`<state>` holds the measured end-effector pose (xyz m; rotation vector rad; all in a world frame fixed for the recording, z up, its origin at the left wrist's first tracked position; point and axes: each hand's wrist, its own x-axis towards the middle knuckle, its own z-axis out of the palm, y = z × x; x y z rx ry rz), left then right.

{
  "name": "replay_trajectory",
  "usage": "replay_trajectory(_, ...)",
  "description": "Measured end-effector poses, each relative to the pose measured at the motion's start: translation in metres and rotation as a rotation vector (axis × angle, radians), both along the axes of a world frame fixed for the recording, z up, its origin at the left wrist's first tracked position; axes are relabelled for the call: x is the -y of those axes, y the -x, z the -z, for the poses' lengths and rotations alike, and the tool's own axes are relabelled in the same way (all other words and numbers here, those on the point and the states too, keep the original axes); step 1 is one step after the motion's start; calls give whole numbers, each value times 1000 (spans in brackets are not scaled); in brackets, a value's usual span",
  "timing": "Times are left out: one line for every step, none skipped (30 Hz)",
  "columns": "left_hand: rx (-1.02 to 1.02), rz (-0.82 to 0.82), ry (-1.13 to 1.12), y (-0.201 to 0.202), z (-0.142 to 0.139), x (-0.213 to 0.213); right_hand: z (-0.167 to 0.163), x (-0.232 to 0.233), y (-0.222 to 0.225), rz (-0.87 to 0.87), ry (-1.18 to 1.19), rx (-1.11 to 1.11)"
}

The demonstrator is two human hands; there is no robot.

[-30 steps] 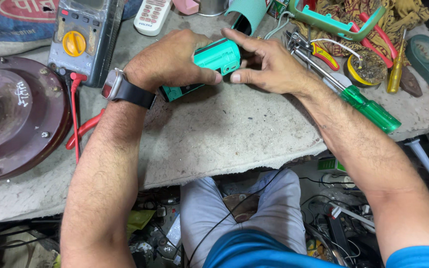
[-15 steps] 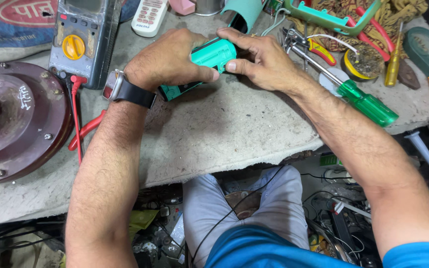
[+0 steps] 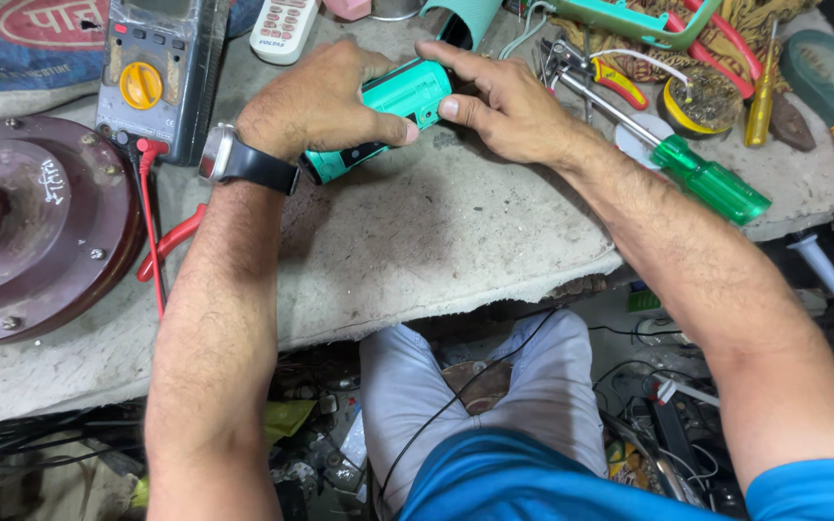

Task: The person uses a red-handled screwdriver to remove screws from a teal cylindrical device, then separates its two halves. They insert a small white component into one half and reassemble the device, pressing the halves together to complete the repair.

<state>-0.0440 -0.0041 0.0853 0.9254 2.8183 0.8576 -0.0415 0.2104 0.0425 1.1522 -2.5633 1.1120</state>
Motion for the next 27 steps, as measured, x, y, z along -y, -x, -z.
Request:
replay_trajectory(13, 4, 5, 0, -2, 0, 3, 2, -2, 31, -23, -25)
replay_trajectory(25, 13, 11, -2, -3, -1, 6, 2, -3, 67, -46, -50)
replay_trajectory(45, -17, 27, -7, -4, -3, 6, 0, -5, 105, -74, -84)
replay_trajectory(55, -49, 40, -11, -7, -5, 5, -2, -6, 50, -3, 15)
replay_trajectory(61, -81, 49, -15, -9, -7, 4, -4, -7, -8, 65, 110)
replay_trajectory(71, -51, 12, -19, -12, -8, 4, -7, -7, -70, 130, 204)
replay_trajectory(80, -25, -22, -22, -14, -7, 3, -9, -7, -107, 225, 269)
replay_trajectory(89, 0, -53, -23, -17, -5, 3, -11, -7, -148, 321, 334)
replay_trajectory(121, 8, -101, -24, -18, -3, 3, -14, -6, -190, 416, 405)
replay_trajectory(161, 15, -152, -25, -19, 0, 3, -17, -7, -155, 521, 443)
replay_trajectory(198, 19, -206, -26, -19, 2, 3, -21, -7, -124, 623, 481)
replay_trajectory(224, 47, -292, -26, -20, 5, 2, -25, -6, -95, 721, 518)
replay_trajectory(251, 73, -379, -26, -20, 8, 1, -30, -6, -134, 803, 560)
replay_trajectory(274, 97, -465, -28, -22, 11, -2, -34, -5, -177, 884, 602)
replay_trajectory(286, 59, -514, -28, -22, 14, -5, -38, -4, -223, 967, 642)
replay_trajectory(298, 23, -560, -29, -22, 16, -7, -42, -3, -270, 968, 679)
replay_trajectory(313, -9, -605, -29, -22, 17, -9, -44, -3, -314, 971, 717)
replay_trajectory(285, -26, -647, -30, -22, 18, -9, -44, -3, -356, 975, 758)
replay_trajectory(259, -42, -690, -30, -21, 17, -10, -42, -4, -347, 957, 769)
replay_trajectory(233, -57, -735, -30, -20, 16, -10, -40, -4, -336, 936, 781)
replay_trajectory(168, -29, -817, -28, -20, 13, -10, -38, -5, -326, 915, 790)
replay_trajectory(102, 1, -898, -26, -18, 9, -10, -36, -6, -329, 905, 789)
replay_trajectory(35, 31, -981, -24, -16, 5, -10, -33, -8, -331, 893, 790)
replay_trajectory(-9, 29, -1012, -23, -14, 3, -13, -29, -9, -335, 882, 788)
replay_trajectory(-54, 30, -1044, -22, -12, -1, -17, -27, -8, -336, 887, 785)
replay_trajectory(-98, 31, -1072, -20, -11, -2, -21, -25, -7, -337, 896, 783)
replay_trajectory(-58, 19, -1103, -19, -10, -2, -25, -23, -6, -334, 910, 785)
